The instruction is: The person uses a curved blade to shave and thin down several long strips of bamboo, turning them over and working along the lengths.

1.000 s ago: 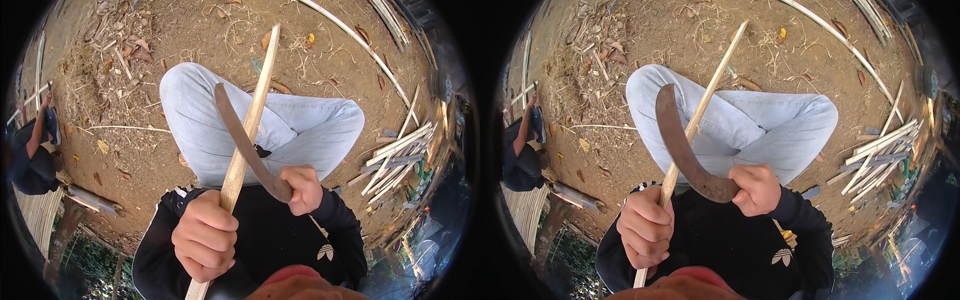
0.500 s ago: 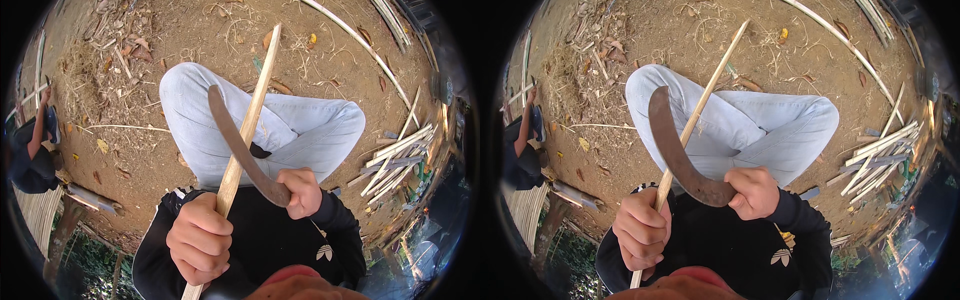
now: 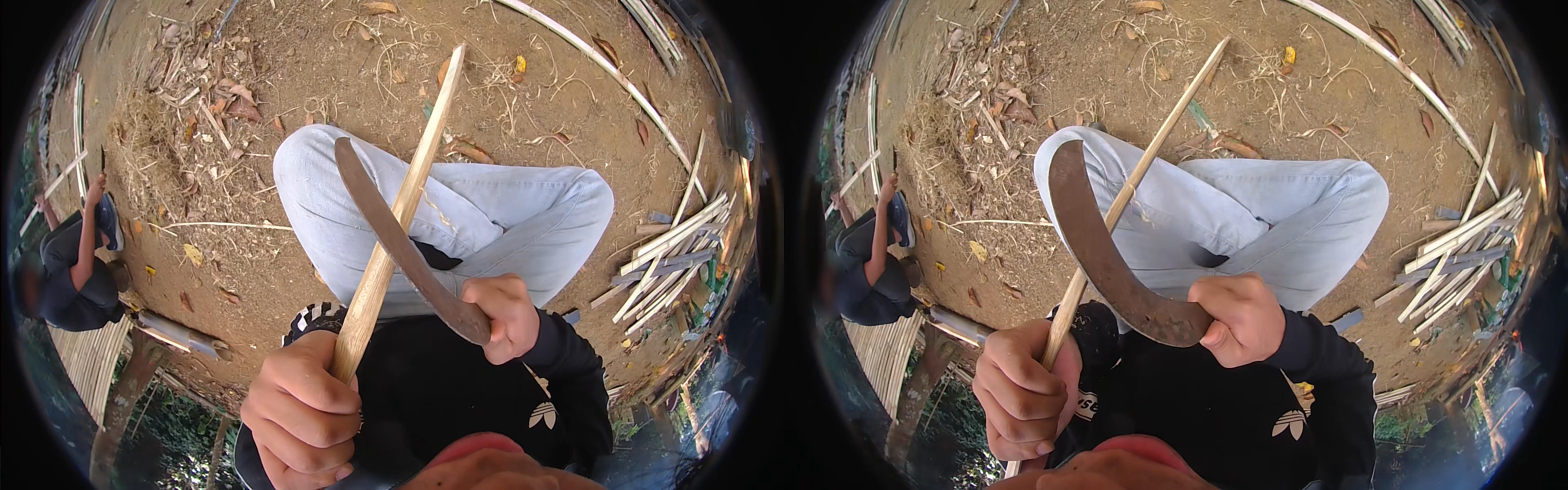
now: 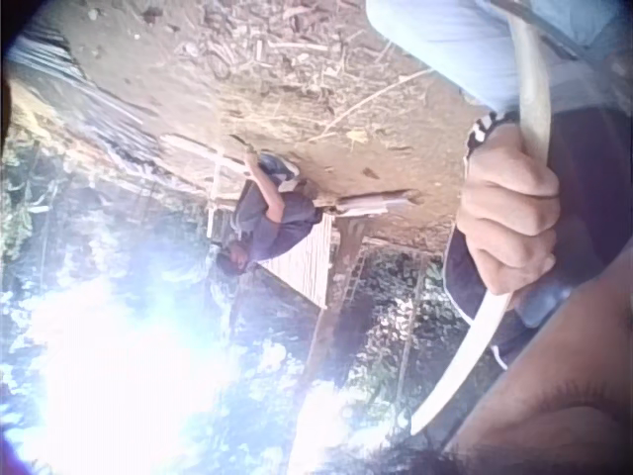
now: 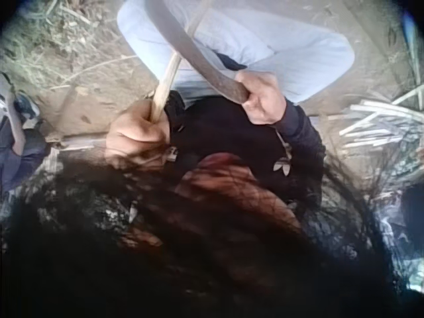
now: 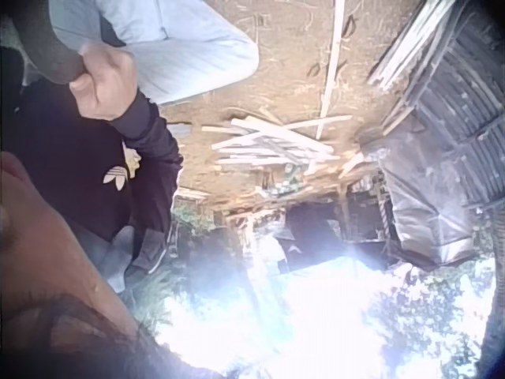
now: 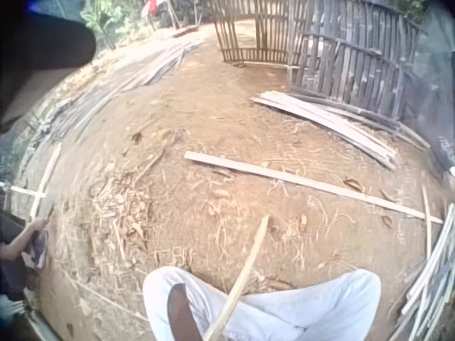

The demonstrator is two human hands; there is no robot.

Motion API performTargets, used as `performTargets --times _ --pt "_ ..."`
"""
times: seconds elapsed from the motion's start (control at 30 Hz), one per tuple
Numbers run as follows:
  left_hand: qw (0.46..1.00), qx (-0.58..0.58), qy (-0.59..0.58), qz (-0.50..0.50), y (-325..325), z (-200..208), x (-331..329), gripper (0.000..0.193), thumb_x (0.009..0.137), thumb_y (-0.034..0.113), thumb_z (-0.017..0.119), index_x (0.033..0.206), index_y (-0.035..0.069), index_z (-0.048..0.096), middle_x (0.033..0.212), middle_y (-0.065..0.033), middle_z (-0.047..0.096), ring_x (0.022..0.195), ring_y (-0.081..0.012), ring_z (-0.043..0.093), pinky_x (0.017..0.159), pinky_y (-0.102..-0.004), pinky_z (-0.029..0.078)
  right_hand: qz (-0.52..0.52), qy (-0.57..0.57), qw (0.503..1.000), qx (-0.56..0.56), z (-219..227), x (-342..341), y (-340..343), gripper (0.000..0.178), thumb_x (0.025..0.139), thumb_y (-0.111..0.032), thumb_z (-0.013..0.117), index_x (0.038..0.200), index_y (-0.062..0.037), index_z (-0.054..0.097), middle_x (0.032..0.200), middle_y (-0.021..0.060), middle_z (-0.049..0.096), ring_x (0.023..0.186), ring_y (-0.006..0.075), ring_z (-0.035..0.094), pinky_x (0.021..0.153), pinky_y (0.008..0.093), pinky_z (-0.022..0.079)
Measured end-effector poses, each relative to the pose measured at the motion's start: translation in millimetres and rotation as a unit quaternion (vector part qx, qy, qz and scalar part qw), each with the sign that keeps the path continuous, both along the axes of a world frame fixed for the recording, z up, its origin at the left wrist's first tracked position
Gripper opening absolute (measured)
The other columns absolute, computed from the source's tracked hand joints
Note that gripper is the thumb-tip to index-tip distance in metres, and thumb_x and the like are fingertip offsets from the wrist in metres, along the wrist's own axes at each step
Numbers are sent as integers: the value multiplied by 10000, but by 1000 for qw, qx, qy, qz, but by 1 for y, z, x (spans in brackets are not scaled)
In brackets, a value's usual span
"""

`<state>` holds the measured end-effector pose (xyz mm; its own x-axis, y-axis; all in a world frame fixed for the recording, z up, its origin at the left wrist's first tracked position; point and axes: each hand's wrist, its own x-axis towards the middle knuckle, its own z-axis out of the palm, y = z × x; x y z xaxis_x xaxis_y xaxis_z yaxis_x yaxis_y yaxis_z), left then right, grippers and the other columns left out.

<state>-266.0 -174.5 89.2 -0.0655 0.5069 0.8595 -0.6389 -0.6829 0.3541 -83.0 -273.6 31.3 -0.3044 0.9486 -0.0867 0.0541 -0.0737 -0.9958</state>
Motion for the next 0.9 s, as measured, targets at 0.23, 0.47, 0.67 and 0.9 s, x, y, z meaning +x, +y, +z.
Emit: performTargets --times 0.23,0.47,0.67,0.9 --pt "997 31 -3 -77 9 -4 -3 239 850 119 617 639 125 505 478 91 455 382 -9 424 388 -148 327 -42 -25 999 -20 -7 0 13 637 957 -537 361 806 61 525 579 166 456 529 383 516 487 397 407" --pt "997 -48 23 49 -2 9 -2 327 892 313 592 668 88 514 474 46 455 360 -53 405 373 -195 321 -71 -48 996 -8 -7 -4 22 624 963 -532 348 737 31 499 572 179 462 538 397 512 489 418 403" --pt "995 -56 74 37 4 12 -7 427 865 506 597 754 98 539 492 67 390 409 -59 345 463 -204 288 -114 -53 991 -34 -37 -6 33 609 961 -524 365 712 18 487 610 195 503 541 420 512 486 430 405" --pt "989 -97 110 34 27 32 -10 523 866 584 544 854 62 563 539 28 362 474 -98 348 545 -264 304 -179 -75 981 2 -42 -12 54 712 941 -618 283 681 19 468 528 113 444 484 281 505 482 364 383"
